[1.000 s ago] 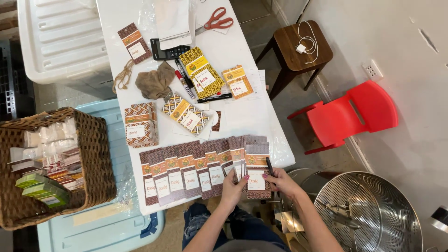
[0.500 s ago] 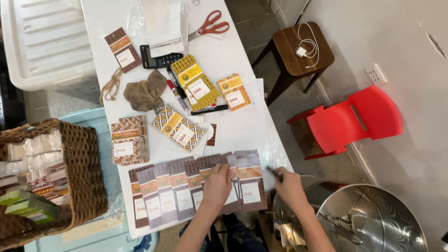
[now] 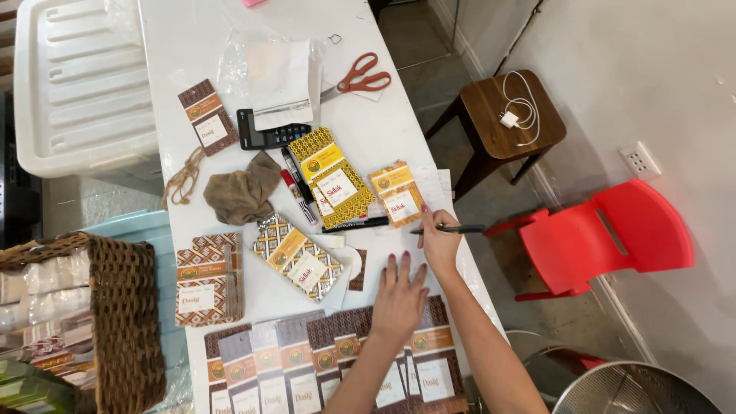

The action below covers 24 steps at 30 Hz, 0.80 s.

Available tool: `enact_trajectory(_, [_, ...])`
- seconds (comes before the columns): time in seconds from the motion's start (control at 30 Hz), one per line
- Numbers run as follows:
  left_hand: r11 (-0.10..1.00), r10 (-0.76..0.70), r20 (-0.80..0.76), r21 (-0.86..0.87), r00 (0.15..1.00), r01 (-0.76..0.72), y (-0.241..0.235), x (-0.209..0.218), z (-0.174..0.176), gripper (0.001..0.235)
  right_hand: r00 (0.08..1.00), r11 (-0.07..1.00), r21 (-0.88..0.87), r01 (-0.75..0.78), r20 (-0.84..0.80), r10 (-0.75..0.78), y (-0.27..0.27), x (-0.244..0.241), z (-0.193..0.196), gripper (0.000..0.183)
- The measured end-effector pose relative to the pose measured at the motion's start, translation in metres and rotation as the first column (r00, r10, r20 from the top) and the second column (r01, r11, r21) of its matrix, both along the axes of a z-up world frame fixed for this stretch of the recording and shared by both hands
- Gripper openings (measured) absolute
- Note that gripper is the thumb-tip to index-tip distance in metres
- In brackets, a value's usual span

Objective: Organizing and laying out coffee bean packaging labels on a table for preparation

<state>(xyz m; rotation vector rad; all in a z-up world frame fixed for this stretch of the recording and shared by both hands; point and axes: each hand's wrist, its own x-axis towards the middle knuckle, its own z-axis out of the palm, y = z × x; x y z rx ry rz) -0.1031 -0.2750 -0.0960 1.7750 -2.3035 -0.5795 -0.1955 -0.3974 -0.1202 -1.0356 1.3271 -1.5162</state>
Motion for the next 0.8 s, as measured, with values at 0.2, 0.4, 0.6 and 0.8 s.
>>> enact_trajectory(0.2, [0.982,0.031,-0.054,-0.184,0.998,-0.040,0.007,0.000,-0.022,0.047,0.975,0.999,-0.040,0.026,-0.222,-0.034,-0.013,0.010,-0.020,0.055])
enact_trajectory(0.4, [0.982,0.039,-0.110,-0.178,0.993,-0.059,0.006,0.000,-0.020,0.047,0.973,0.999,-0.046,-0.002,-0.231,-0.008,-0.015,0.011,-0.028,0.053])
enact_trajectory(0.6, [0.986,0.042,-0.155,-0.154,0.987,-0.066,0.006,0.001,-0.020,0.044,0.955,0.998,-0.062,-0.030,-0.297,0.011,-0.014,0.012,-0.027,0.052])
enact_trajectory(0.8, [0.984,0.041,-0.137,-0.164,0.990,-0.063,0.008,0.001,-0.020,0.044,0.933,0.993,-0.095,-0.064,-0.358,0.026,-0.011,0.013,-0.027,0.051])
